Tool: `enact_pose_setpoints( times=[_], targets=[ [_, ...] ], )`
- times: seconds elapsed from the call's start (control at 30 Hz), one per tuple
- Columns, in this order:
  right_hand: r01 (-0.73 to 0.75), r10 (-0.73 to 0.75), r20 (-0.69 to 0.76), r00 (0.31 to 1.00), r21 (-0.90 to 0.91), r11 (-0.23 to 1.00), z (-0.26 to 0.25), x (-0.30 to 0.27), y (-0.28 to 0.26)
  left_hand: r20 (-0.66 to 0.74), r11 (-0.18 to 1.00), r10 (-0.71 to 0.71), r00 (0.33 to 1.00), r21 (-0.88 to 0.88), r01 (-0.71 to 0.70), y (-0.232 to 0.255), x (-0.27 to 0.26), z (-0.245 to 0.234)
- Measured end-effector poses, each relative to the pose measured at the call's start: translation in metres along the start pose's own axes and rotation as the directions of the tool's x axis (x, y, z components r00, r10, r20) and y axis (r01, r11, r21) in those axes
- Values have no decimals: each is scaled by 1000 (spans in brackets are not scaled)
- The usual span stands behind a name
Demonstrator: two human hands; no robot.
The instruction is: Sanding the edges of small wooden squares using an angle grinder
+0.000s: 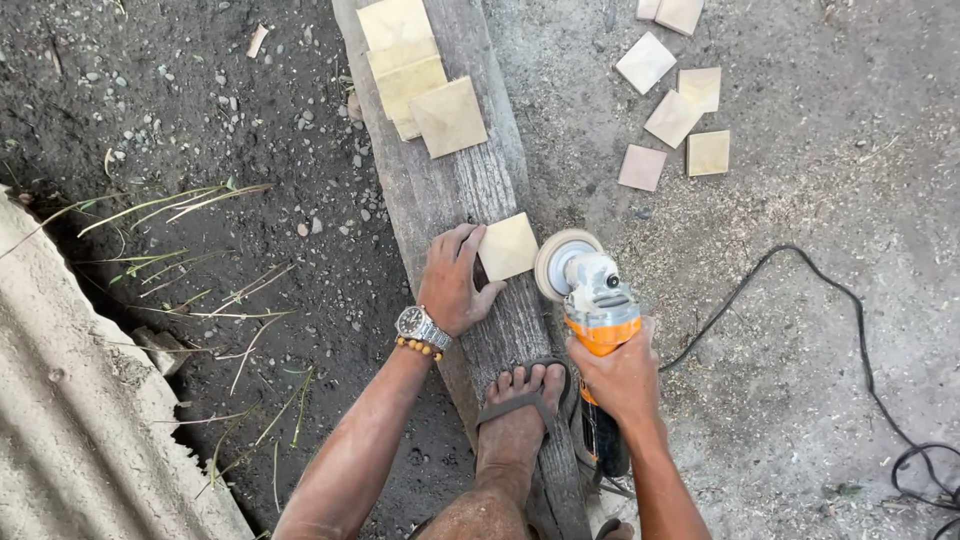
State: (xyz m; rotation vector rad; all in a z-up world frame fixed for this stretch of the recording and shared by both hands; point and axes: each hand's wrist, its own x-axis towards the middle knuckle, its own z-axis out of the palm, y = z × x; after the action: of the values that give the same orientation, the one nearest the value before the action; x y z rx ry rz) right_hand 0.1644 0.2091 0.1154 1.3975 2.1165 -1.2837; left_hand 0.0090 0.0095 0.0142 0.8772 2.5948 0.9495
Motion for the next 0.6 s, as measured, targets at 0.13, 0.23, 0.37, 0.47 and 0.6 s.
enact_pose_setpoints(
  times=[0.13,0.23,0.37,0.47,0.6],
  targets=[
    [-51,51,15,999,-31,998,-3,-11,-24,6,999,25,1000,-42,-25,-2,1,0],
    [-23,23,30,999,3,1000,4,-11,-37,3,996,77,997,-55,-77,-17,1,3],
    [-44,50,72,996,-82,996,15,-9,-56,6,991,99,995,-93,-98,-24,2,4],
    [-112,119,58,991,-117,987,11,-12,-63,1,987,110,994,-118,-109,-21,5,1],
    [-83,89,46,995,-116,990,10,-2,-41,2,988,121,993,-101,-120,-24,5,-2]
  ],
)
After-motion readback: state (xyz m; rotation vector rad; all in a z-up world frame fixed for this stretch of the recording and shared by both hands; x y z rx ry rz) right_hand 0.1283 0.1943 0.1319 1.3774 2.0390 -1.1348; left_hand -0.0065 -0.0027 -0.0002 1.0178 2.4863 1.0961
